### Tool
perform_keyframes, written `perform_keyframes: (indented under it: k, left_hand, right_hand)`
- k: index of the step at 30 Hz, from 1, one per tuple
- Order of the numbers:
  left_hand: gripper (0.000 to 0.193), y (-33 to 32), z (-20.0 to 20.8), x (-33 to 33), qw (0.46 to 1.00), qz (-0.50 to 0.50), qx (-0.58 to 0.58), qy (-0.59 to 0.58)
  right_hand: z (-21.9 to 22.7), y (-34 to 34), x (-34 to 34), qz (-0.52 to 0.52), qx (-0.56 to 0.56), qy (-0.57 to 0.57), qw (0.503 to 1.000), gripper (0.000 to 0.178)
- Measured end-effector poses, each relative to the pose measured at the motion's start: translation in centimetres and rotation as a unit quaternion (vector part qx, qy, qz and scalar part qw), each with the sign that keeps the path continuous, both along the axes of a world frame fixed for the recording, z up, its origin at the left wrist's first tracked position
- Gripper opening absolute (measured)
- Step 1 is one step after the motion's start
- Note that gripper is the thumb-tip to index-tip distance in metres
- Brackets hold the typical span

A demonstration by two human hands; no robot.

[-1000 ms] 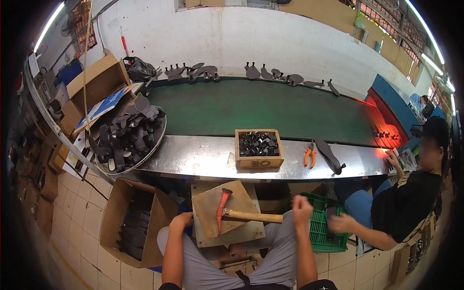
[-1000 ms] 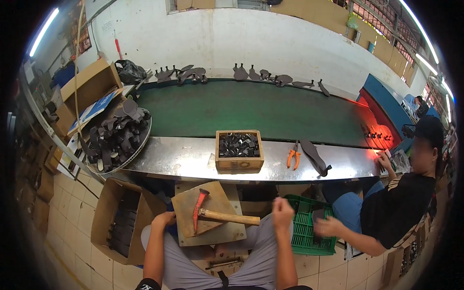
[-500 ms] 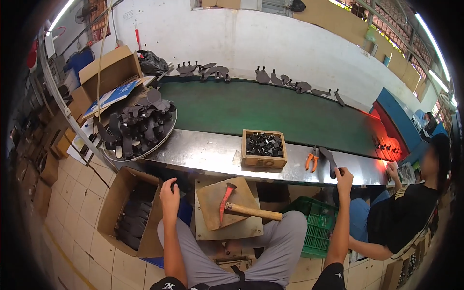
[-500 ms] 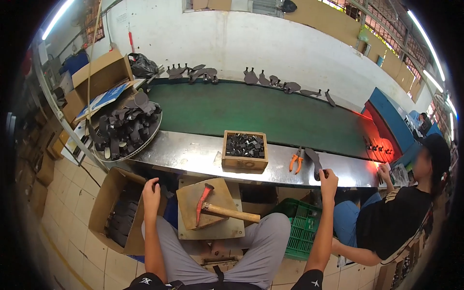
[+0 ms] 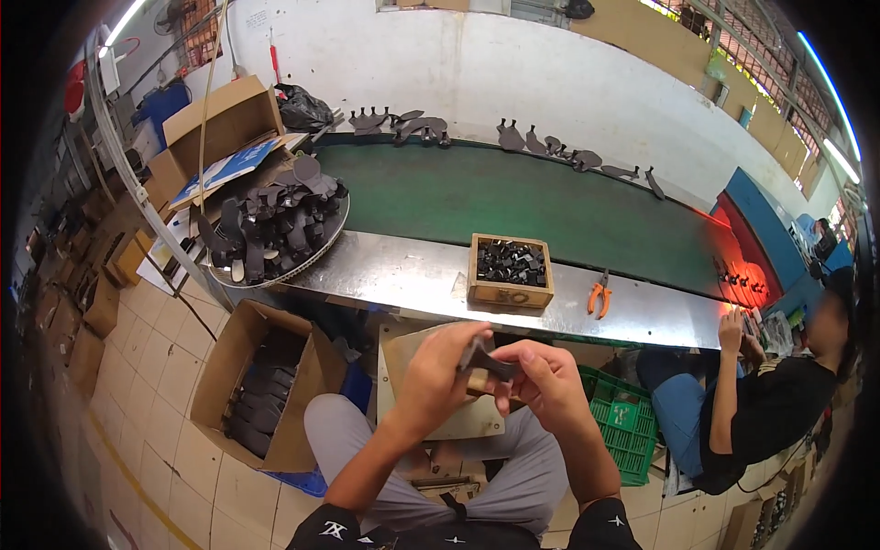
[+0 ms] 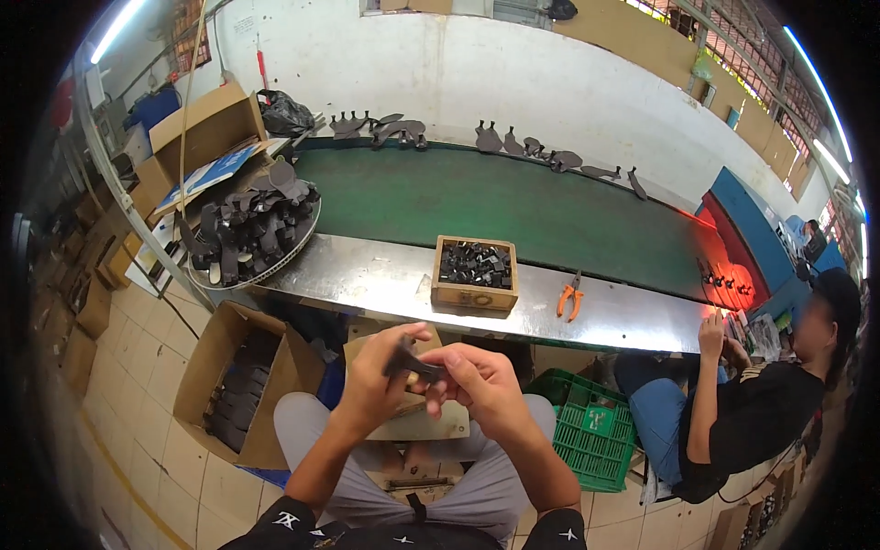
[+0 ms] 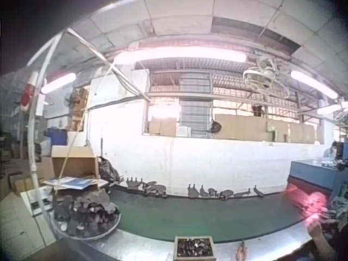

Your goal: Manually assemble and hammer components onto a shoe sole at a manufacturing workbench.

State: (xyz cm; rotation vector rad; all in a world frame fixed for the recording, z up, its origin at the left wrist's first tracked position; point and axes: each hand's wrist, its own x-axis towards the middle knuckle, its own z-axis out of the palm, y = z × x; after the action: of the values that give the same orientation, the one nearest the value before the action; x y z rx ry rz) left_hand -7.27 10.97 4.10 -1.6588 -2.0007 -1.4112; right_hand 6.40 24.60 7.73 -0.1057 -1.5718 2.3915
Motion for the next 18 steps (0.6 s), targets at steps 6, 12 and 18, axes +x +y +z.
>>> perform_keyframes:
  k: [6, 12, 18]
  left_hand:
    - [0.040, -2.3, 0.2, -2.8, 0.962, -0.064, -0.018, -0.264]
    - [0.049, -2.6, 3.0, -14.0, 0.933, -0.011, 0.085, -0.350]
    - [0.071, -4.3, 11.0, -32.3, 0.947, 0.290, 0.127, -0.061]
  right_hand:
    - [-1.7, 0.5, 0.5, -0.041, 0.141, -0.020, 0.989, 0.040]
    - [-10.0, 6.2, 5.9, -0.331, 0.168, -0.106, 0.922, 0.031]
    - [-27.6, 8.9, 13.6, -0.467, 0.339, -0.231, 0.784, 0.020]
